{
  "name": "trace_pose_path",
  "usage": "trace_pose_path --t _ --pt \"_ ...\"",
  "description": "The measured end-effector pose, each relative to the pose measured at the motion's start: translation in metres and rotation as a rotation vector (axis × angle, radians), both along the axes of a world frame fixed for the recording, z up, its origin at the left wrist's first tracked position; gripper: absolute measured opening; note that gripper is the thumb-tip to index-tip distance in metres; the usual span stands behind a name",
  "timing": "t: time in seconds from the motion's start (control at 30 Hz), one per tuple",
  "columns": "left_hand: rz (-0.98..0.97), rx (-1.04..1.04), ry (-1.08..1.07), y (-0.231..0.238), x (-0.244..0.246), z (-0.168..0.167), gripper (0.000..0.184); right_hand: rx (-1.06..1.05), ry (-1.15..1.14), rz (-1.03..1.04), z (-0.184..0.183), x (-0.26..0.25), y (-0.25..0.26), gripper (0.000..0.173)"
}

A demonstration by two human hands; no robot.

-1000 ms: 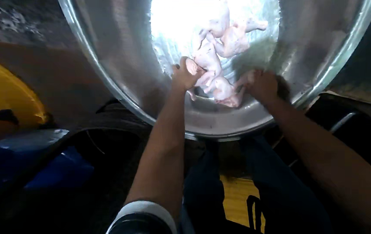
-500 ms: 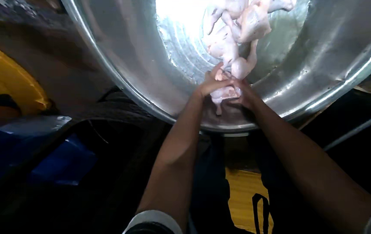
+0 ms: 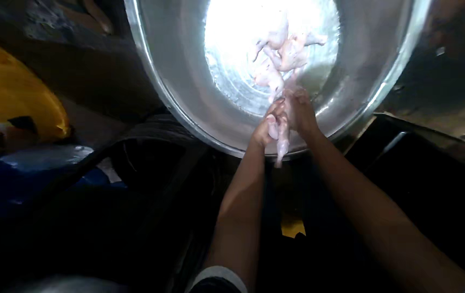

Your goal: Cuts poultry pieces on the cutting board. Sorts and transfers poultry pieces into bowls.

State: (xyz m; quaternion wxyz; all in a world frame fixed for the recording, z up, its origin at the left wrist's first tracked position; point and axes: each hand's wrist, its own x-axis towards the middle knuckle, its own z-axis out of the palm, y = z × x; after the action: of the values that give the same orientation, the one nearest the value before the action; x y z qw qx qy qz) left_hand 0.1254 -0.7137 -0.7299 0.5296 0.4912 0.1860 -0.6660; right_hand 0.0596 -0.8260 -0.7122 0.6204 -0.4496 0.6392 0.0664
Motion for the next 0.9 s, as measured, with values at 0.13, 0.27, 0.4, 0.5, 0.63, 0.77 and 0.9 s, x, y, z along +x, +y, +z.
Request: trace_pose_path --t 0.13,0.27,0.4,0.5,0.63,0.77,0.9 --pt "0.219 0.031 0.126 -0.024 -0.004 0.059 0.029 -0.220 0.126 0.200 0.080 0.016 -0.016 0.038" --pt "0.233 0.116 0.138 -0.063 -0.001 0.159 0.036 -0.362 0.117 0.167 0.169 0.017 -0.030 0.033" --pt "0.190 -0.293 -0.316 -0.056 -0.039 0.199 0.047 -0.505 -0.016 0.185 0.276 0.008 -0.041 0.036" --pt "0.268 -0.222 -0.343 -0.076 -0.028 0.301 0.028 -0.746 -0.210 0.274 0.355 0.010 -0.043 0.030" --pt "0.466 -0.424 -0.216 -0.065 0.008 0.431 0.027 -0.991 -0.444 0.479 0.464 0.027 -0.024 0.034" --pt "0.559 -0.518 -0.272 0.005 0.032 0.518 0.034 -1.055 -0.745 0.529 0.550 0.056 0.037 0.029" --pt "0.605 -0.395 -0.432 0.124 0.032 0.561 0.031 -0.892 -1.051 0.696 0.602 0.064 0.119 0.029"
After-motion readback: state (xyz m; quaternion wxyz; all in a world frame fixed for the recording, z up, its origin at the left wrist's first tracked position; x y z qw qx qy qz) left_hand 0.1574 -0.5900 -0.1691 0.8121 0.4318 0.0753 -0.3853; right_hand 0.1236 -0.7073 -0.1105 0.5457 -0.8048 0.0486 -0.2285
